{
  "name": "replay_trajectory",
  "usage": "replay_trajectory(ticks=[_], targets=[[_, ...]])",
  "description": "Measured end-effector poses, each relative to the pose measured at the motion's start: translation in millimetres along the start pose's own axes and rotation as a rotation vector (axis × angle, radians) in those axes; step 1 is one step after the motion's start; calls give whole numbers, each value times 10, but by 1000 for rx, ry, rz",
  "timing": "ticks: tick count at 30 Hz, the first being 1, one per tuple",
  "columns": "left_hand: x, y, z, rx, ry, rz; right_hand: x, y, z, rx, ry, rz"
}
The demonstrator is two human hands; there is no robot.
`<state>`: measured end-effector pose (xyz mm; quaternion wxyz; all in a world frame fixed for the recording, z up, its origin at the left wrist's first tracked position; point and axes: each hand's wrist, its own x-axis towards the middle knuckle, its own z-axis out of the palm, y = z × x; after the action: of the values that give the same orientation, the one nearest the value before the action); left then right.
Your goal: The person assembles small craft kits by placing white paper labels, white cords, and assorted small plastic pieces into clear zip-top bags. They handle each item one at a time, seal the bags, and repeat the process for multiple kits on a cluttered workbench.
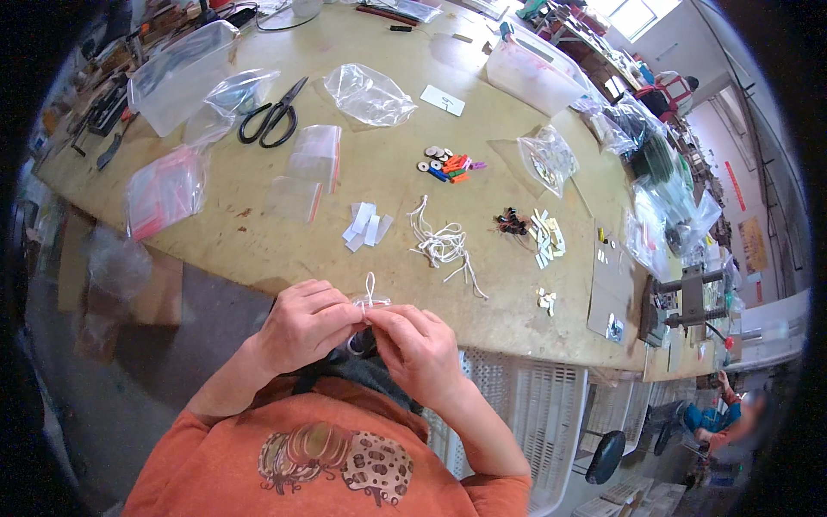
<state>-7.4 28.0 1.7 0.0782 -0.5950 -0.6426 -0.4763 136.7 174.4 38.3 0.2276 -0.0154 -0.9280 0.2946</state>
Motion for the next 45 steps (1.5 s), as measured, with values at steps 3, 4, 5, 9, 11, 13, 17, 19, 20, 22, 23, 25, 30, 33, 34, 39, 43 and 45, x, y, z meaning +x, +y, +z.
replay_trajectory(ticks=[3,4,5,9,11,13,17,19,20,22,23,25,30,33,34,39,43,45], targets=[[-24,19,18,13,-18,27,-69,10,-45,-258,-112,-53],[-19,30,25,17,-28,42,-90,16,-54,-360,-145,-76],[-19,43,35,5,-31,49,-99,18,-55,-398,-102,-109],[11,71,55,-67,-50,101,-12,22,-96,-489,-81,-134],[15,80,69,-95,-72,123,4,43,-102,-509,-163,-109],[0,69,111,-98,-99,134,-13,102,-83,-535,-257,-105],[-30,-9,86,-153,-84,30,-54,119,-208,-285,-55,-196],[-31,-44,69,-198,-75,-19,-61,79,-302,-140,84,-159],[-38,-45,75,-226,-75,-20,-38,91,-283,-182,36,-153],[-2,-50,77,-273,-77,-6,54,127,-203,-270,-45,-146],[-3,-42,83,-256,-76,14,48,154,-117,-341,-112,-144],[46,-72,101,-223,-60,72,66,237,-86,-124,-44,-111],[163,-323,28,-273,52,9,365,310,-320,174,216,225],[295,-493,86,-343,135,-44,623,838,-247,68,236,358],[299,-538,111,-334,132,-32,689,1033,-188,18,240,362],[269,-584,169,-272,96,58,1080,1724,49,-205,251,348],[293,-566,165,-285,98,58,1328,1971,138,-368,211,240],[299,-588,165,-289,113,63,1375,1981,129,-460,119,239]])
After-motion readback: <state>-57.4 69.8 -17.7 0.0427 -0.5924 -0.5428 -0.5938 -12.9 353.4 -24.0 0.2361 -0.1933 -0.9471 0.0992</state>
